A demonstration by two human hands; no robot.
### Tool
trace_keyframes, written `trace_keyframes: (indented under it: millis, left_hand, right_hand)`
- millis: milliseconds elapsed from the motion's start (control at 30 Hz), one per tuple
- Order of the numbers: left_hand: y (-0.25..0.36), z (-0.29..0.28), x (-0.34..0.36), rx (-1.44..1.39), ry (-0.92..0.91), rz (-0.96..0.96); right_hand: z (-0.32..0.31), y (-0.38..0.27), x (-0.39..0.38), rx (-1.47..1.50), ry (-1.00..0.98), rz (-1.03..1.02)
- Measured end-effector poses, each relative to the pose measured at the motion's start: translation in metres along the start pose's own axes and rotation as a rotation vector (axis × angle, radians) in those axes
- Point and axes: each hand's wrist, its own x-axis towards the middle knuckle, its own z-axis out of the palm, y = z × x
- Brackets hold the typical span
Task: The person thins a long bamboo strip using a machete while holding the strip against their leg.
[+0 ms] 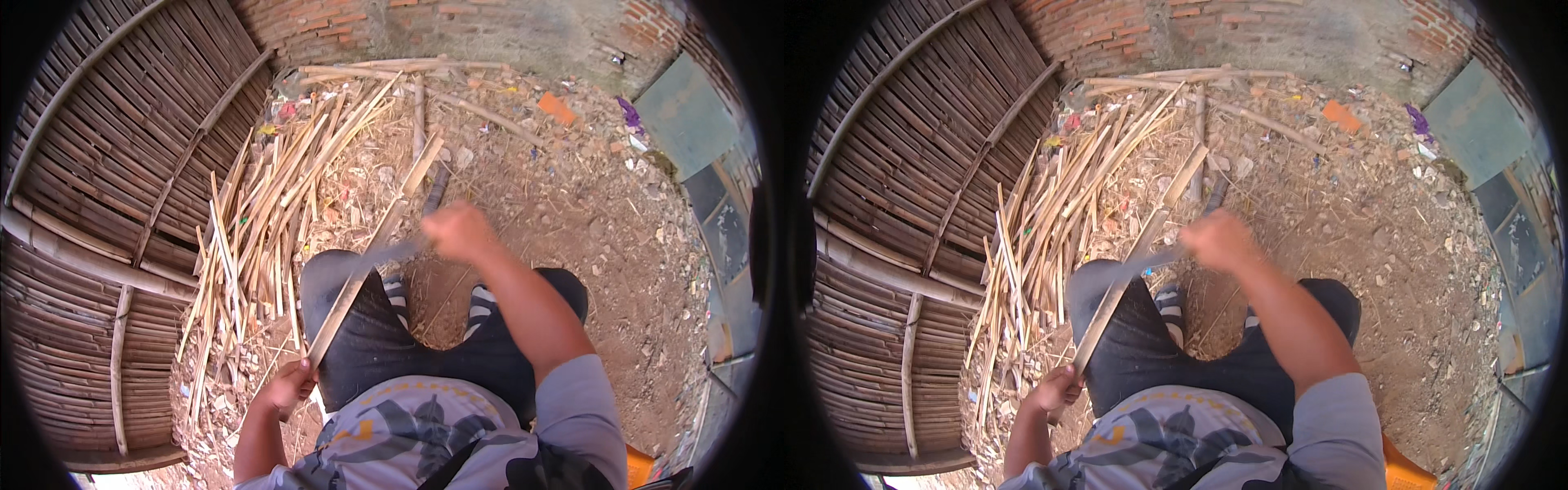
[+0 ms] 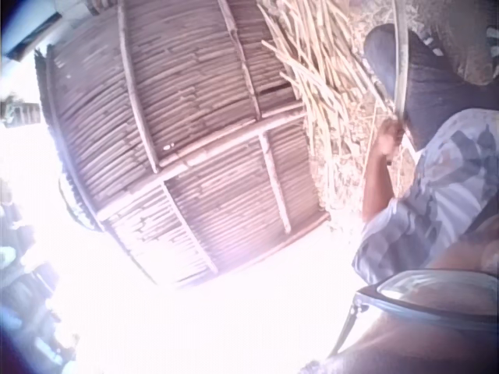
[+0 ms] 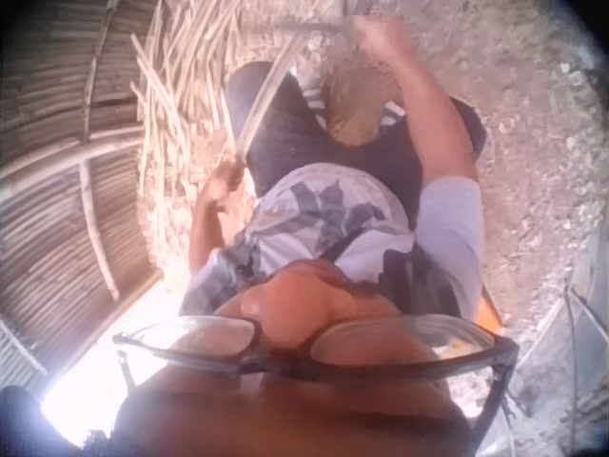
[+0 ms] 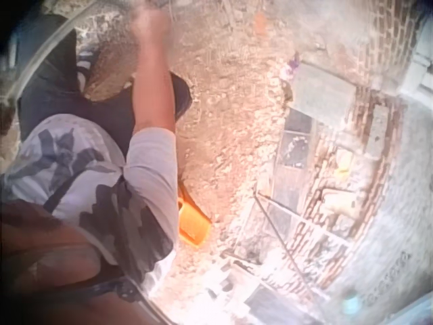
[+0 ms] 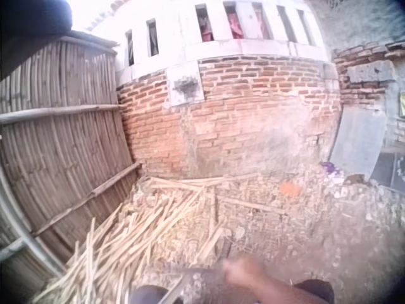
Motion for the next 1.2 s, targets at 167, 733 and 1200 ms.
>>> trace_keyframes:
  millis: [167,733,1200]
  left_hand:
    - [0.009,0.009,-0.003,0.009,-0.009,0.031]
    - [-0.010,0.000,-0.007,0.579,0.365,0.383]
    - [-0.013,0.009,-0.004,0.898,0.536,0.580]
  right_hand:
    - [0.000,0.013,-0.002,-0.076,0.020,0.287]
    - [-0.039,0.025,0.000,0.111,-0.029,0.529]
    - [-0.035,0.053,-0.004,0.278,0.079,0.606]
